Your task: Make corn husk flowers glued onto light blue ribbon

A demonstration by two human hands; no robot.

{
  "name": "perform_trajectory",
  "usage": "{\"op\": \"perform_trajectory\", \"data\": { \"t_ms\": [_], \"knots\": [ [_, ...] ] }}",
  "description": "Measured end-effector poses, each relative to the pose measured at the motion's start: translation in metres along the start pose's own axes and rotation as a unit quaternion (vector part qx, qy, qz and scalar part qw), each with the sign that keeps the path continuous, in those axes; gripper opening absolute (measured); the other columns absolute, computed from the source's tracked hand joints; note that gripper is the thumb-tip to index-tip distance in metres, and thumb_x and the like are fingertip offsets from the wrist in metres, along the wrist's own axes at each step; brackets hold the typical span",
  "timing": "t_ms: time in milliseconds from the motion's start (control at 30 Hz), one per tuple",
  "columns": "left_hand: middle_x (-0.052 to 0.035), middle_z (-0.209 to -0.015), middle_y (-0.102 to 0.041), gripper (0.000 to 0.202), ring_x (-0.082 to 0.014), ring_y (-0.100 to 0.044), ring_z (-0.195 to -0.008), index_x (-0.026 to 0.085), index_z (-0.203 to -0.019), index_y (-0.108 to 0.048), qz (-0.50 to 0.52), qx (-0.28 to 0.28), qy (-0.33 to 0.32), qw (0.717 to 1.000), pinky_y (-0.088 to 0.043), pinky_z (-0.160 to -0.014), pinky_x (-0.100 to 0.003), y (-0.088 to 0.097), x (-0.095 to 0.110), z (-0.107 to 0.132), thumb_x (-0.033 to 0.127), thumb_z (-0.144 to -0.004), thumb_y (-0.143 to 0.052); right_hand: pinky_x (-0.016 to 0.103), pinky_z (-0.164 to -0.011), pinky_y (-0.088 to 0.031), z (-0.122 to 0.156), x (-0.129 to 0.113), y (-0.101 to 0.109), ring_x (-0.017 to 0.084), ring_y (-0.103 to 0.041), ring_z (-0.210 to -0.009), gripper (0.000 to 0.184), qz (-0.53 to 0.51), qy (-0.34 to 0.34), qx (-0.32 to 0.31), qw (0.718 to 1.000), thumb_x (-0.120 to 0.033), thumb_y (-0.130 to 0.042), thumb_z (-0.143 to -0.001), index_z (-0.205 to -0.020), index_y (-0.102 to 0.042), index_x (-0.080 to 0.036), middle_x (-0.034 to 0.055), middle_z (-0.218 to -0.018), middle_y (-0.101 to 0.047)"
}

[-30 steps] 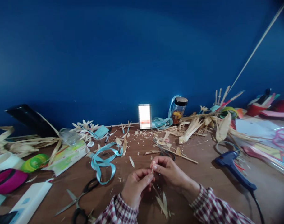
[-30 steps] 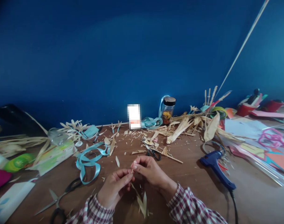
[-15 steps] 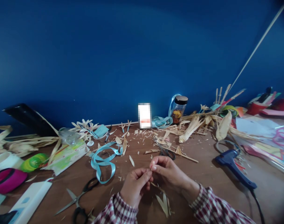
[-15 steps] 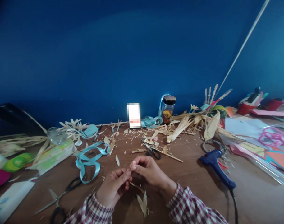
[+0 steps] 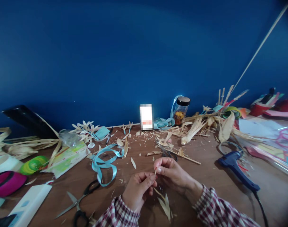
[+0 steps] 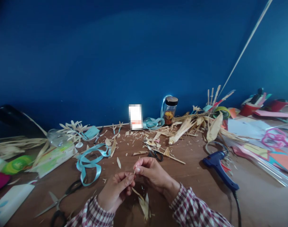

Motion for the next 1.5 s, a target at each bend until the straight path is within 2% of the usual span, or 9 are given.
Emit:
{"op": "perform_trajectory", "data": {
  "t_ms": [167, 467, 567, 700, 800, 967, 1100, 1300, 1500],
  "knots": [
    [-0.0002, -0.049, -0.06, 0.036, -0.0029, -0.044, -0.039, 0.011, -0.059, -0.068, -0.007, -0.003, -0.009, 1.0, -0.032, -0.04, -0.015, -0.002, 0.003, 0.001, 0.041, -0.047, -0.084, 0.019, -0.051, -0.038, 0.0, -0.001, 0.0, 0.008, -0.056, -0.052, 0.019, 0.003, 0.013, 0.017, 1.0, -0.023, -0.077, -0.067, -0.073, -0.061, -0.012, -0.0028, -0.057, -0.059],
    [-0.0014, -0.053, -0.062, 0.034, -0.0033, -0.045, -0.04, 0.011, -0.062, -0.069, -0.039, -0.023, -0.029, 0.999, -0.031, -0.041, -0.016, -0.001, 0.001, 0.001, 0.042, -0.055, -0.081, 0.019, -0.048, -0.038, 0.001, -0.003, 0.0, 0.008, -0.055, -0.051, 0.023, 0.019, 0.017, 0.032, 0.999, -0.027, -0.078, -0.066, -0.07, -0.06, -0.013, -0.0023, -0.056, -0.058],
    [-0.0009, -0.053, -0.062, 0.034, -0.003, -0.045, -0.04, 0.012, -0.063, -0.068, -0.048, -0.008, -0.039, 0.998, -0.031, -0.041, -0.016, 0.001, 0.002, 0.0, 0.043, -0.056, -0.079, 0.018, -0.047, -0.037, 0.001, -0.003, 0.0, 0.007, -0.052, -0.049, 0.022, 0.015, 0.031, 0.046, 0.998, -0.027, -0.077, -0.067, -0.07, -0.06, -0.013, -0.0026, -0.056, -0.058],
    [0.0015, -0.05, -0.06, 0.036, -0.003, -0.044, -0.039, 0.013, -0.063, -0.065, -0.007, 0.025, -0.021, 0.999, -0.032, -0.041, -0.016, 0.003, 0.001, 0.0, 0.042, -0.049, -0.082, 0.018, -0.047, -0.036, 0.0, -0.003, -0.002, 0.006, -0.05, -0.048, 0.022, 0.013, 0.037, 0.049, 0.998, -0.027, -0.077, -0.067, -0.069, -0.06, -0.013, -0.0029, -0.056, -0.057],
    [0.0023, -0.049, -0.058, 0.037, -0.0029, -0.042, -0.039, 0.013, -0.064, -0.065, 0.004, 0.025, -0.014, 1.0, -0.031, -0.041, -0.016, 0.003, -0.001, 0.0, 0.041, -0.048, -0.083, 0.018, -0.046, -0.035, -0.001, -0.002, -0.002, 0.006, -0.048, -0.047, 0.022, 0.017, 0.036, 0.05, 0.998, -0.027, -0.077, -0.067, -0.068, -0.06, -0.013, -0.0035, -0.055, -0.056],
    [0.0021, -0.053, -0.059, 0.041, -0.0026, -0.037, -0.037, 0.013, -0.066, -0.065, -0.047, 0.052, -0.053, 0.996, -0.026, -0.038, -0.017, 0.012, 0.0, -0.004, 0.048, -0.05, -0.079, 0.019, -0.053, -0.04, 0.0, -0.004, -0.006, 0.007, -0.053, -0.053, 0.022, 0.015, 0.017, 0.018, 1.0, -0.026, -0.077, -0.067, -0.077, -0.062, -0.014, -0.003, -0.062, -0.058],
    [0.0053, -0.041, -0.047, 0.039, -0.0046, -0.036, -0.037, 0.013, -0.067, -0.066, -0.103, 0.053, -0.093, 0.989, -0.027, -0.04, -0.018, 0.014, 0.006, -0.004, 0.049, -0.058, -0.074, 0.021, -0.061, -0.043, 0.0, -0.003, -0.009, 0.009, -0.056, -0.064, 0.024, 0.05, 0.003, -0.014, 0.999, -0.023, -0.077, -0.066, -0.083, -0.063, -0.013, -0.001, -0.072, -0.061],
    [0.004, -0.044, -0.047, 0.03, -0.0066, -0.037, -0.043, 0.013, -0.061, -0.066, -0.184, 0.067, -0.152, 0.969, -0.028, -0.043, -0.019, 0.004, 0.025, 0.007, 0.042, -0.059, -0.075, 0.019, -0.053, -0.038, -0.002, 0.002, -0.003, 0.007, -0.052, -0.056, 0.025, 0.076, -0.004, 0.01, 0.997, -0.03, -0.076, -0.067, -0.076, -0.061, -0.013, -0.0014, -0.065, -0.061],
    [-0.0004, -0.053, -0.057, 0.032, -0.0069, -0.039, -0.045, 0.013, -0.062, -0.067, -0.19, 0.065, -0.132, 0.971, -0.029, -0.045, -0.02, 0.008, 0.018, 0.004, 0.043, -0.062, -0.073, 0.018, -0.049, -0.032, -0.002, -0.001, -0.006, 0.006, -0.048, -0.052, 0.027, 0.088, 0.001, 0.004, 0.996, -0.034, -0.075, -0.068, -0.073, -0.059, -0.012, -0.0011, -0.06, -0.061]
  ]
}}
Point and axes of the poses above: each hand's wrist, its own z-axis away from the middle knuckle, its own y-axis out of the back of the hand, x = y × z, the point moved 6 cm from there along -z, towards the middle knuckle
